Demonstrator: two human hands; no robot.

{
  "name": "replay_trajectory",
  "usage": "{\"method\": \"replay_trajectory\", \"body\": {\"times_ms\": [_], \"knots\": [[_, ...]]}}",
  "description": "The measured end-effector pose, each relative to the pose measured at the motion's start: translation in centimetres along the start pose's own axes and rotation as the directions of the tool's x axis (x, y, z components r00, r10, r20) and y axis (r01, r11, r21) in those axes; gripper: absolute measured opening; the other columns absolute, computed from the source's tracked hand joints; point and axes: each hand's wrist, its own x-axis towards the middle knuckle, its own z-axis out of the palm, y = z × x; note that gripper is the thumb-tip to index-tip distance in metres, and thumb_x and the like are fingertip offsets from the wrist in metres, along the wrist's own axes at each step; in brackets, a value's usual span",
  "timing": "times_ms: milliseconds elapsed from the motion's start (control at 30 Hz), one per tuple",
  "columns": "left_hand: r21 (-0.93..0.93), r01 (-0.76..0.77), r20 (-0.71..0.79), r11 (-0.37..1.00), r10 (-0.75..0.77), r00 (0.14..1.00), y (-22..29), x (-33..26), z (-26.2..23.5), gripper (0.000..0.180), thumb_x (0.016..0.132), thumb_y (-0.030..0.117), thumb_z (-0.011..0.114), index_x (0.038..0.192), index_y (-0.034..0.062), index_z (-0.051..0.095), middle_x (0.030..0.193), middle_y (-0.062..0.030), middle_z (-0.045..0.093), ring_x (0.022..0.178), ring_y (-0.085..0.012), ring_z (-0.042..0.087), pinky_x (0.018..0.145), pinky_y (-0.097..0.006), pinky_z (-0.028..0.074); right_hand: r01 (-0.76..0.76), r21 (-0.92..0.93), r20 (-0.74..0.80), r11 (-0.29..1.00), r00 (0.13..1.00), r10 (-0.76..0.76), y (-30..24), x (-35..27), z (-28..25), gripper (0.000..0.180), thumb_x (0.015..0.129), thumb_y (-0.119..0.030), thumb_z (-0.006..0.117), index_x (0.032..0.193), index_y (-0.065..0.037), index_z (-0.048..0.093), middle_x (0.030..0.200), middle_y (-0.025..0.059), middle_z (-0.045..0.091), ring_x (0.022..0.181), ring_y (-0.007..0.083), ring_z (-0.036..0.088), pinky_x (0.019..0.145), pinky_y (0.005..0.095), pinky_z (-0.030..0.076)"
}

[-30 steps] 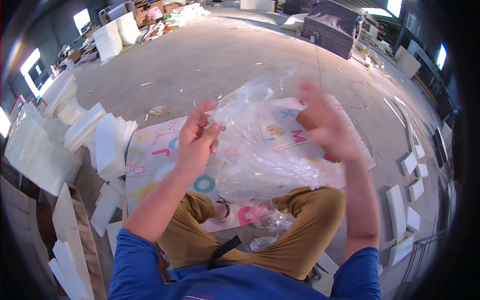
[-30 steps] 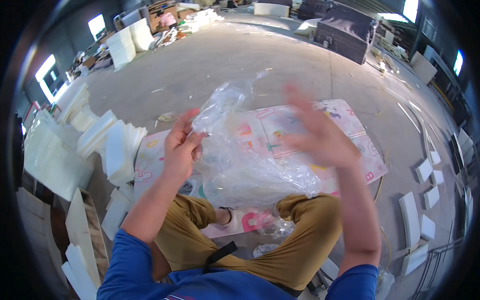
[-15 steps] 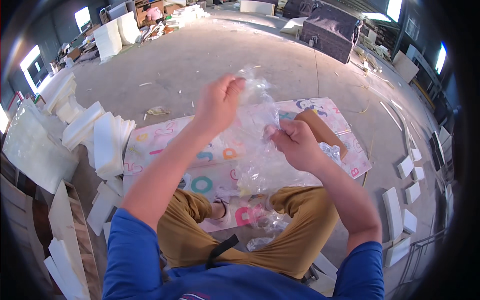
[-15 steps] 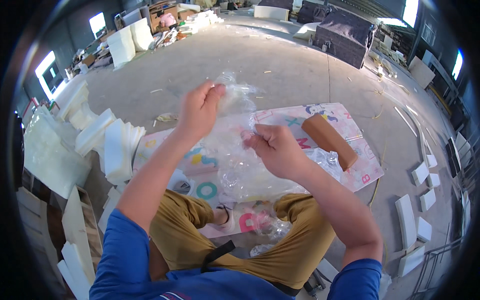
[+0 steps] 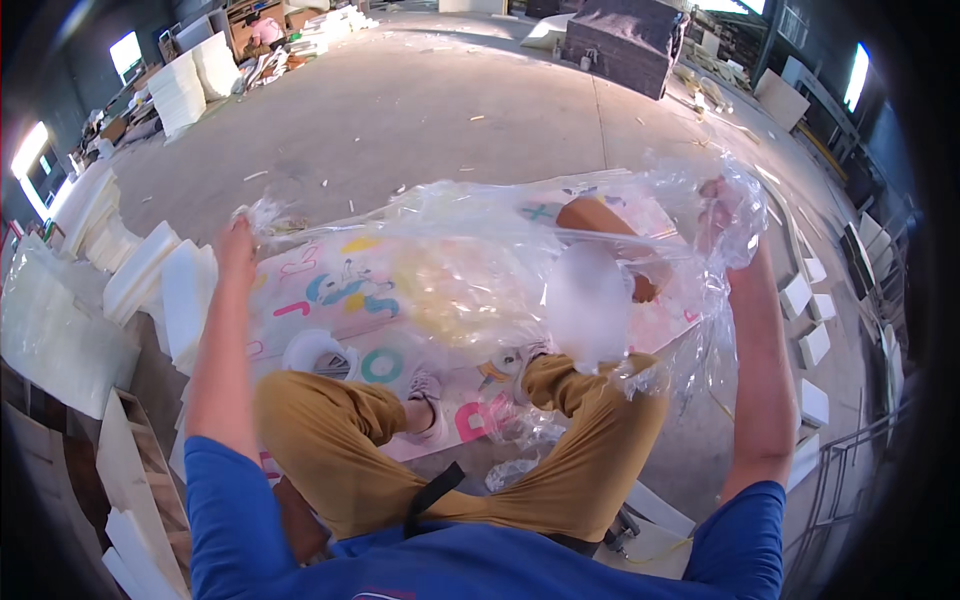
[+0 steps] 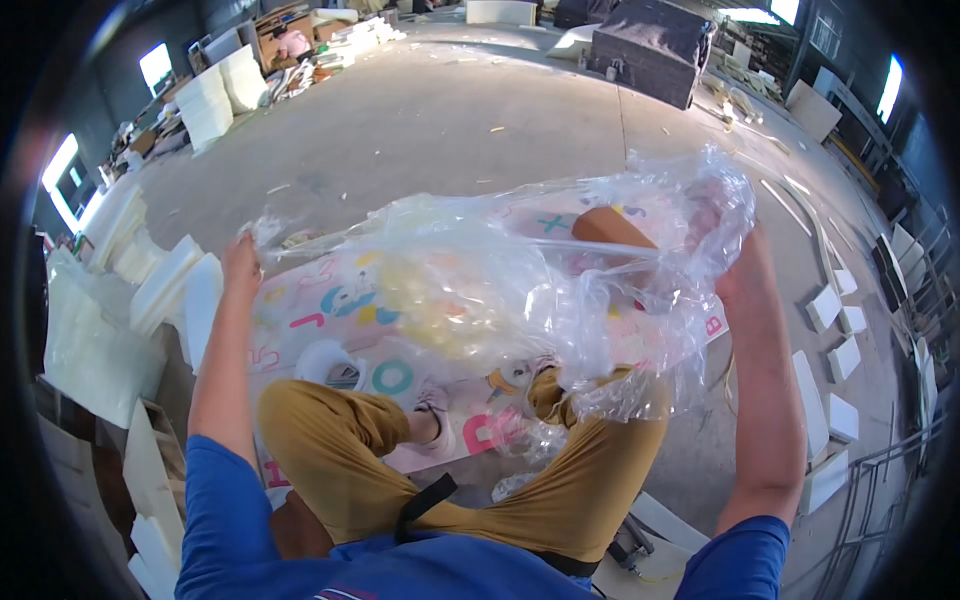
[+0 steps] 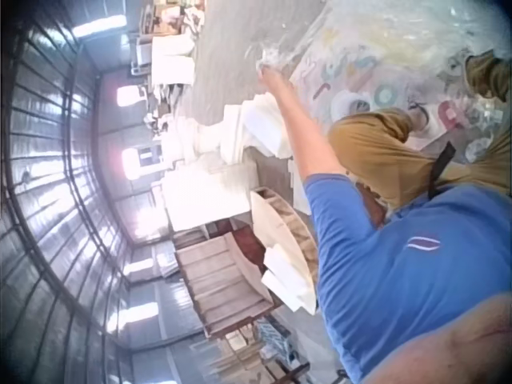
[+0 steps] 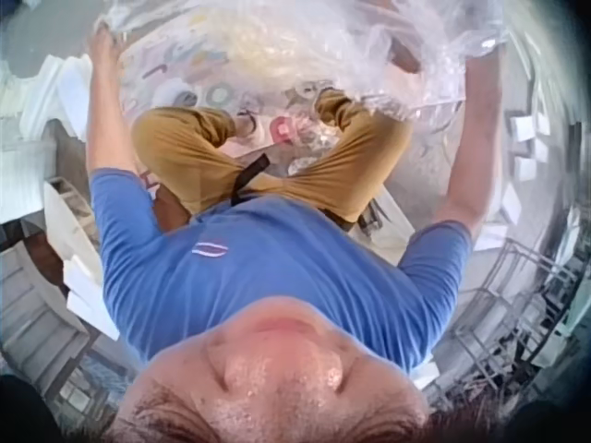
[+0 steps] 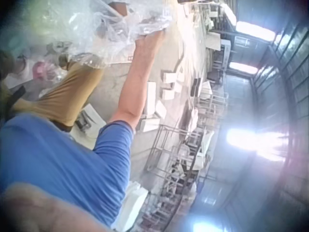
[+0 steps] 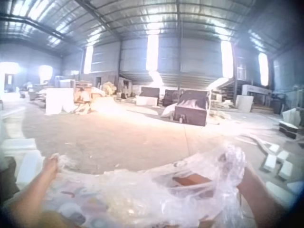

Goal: The recorder wraps foam cushions in plastic and then stuffs them into brown leather-style furniture covers.

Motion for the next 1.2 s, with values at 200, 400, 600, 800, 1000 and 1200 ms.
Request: {"method": "replay_trajectory", "body": {"times_ms": [200,400,600,800,1000,1200], "knots": [[-0.252,0.228,0.298,0.940,-0.149,0.943,0.4,0.4,-5.3,0.031,0.089,0.028,0.059,0.113,0.0091,0.054,0.100,-0.0081,0.060,0.084,-0.0171,0.057,0.066,-0.031,0.045,-0.037,-0.135,-0.206,0.990,0.978,0.008,-1.4,1.7,8.6,0.021,0.094,-0.026,0.055,0.097,-0.006,0.060,0.070,-0.0014,0.057,0.052,0.0064,0.052,0.041,0.0218,0.042],[-0.056,-0.780,0.649,0.623,0.616,0.446,14.3,-18.0,6.4,0.089,0.077,0.026,0.072,0.148,0.0094,0.020,0.151,-0.0141,0.025,0.135,-0.0247,0.031,0.107,-0.039,0.030,-0.096,-0.191,0.023,0.977,0.995,0.102,-2.8,3.1,12.5,0.026,0.098,-0.025,0.047,0.104,-0.003,0.059,0.075,0.0017,0.060,0.049,0.0067,0.050,0.040,0.0212,0.042],[0.093,-0.708,0.668,0.701,0.483,0.566,10.4,-20.5,19.3,0.074,0.075,0.035,0.074,0.136,0.0063,0.043,0.116,-0.0201,0.061,0.110,-0.0278,0.059,0.092,-0.039,0.045,-0.178,-0.251,0.592,0.952,0.749,0.296,-8.0,5.5,15.6,0.032,0.097,-0.028,0.047,0.109,-0.001,0.057,0.088,0.0061,0.062,0.064,0.0102,0.059,0.055,0.0248,0.051],[-0.044,-0.457,0.862,0.888,0.265,0.432,12.1,-19.4,18.2,0.027,0.083,0.022,0.068,0.102,0.0025,0.067,0.087,-0.0175,0.068,0.081,-0.0287,0.066,0.073,-0.036,0.049,0.067,-0.734,-0.106,0.676,0.972,-0.211,-10.2,4.2,6.8,0.051,0.092,-0.028,0.056,0.134,-0.004,0.043,0.125,0.0118,0.053,0.114,0.0190,0.052,0.091,0.0344,0.045],[0.071,-0.809,0.840,0.583,0.403,0.364,14.5,-22.2,16.4,0.030,0.076,0.017,0.065,0.103,0.0037,0.067,0.088,-0.0203,0.067,0.086,-0.0347,0.064,0.076,-0.041,0.049,0.578,-0.806,0.565,0.126,0.816,-0.125,-4.9,-3.0,16.4,0.100,0.061,-0.029,0.082,0.145,-0.013,0.030,0.148,0.0111,0.032,0.139,0.0280,0.027,0.111,0.0474,0.024],[-0.393,-0.739,0.759,0.547,0.646,0.075,14.5,-23.5,14.5,0.031,0.075,-0.004,0.058,0.105,-0.0002,0.065,0.098,-0.0183,0.065,0.086,-0.0267,0.064,0.072,-0.034,0.049,0.460,-0.865,0.499,0.199,0.756,0.424,2.4,1.5,14.7,0.081,0.064,-0.014,0.079,0.137,-0.011,0.043,0.122,0.0123,0.054,0.112,0.0246,0.051,0.098,0.0372,0.039]]}}
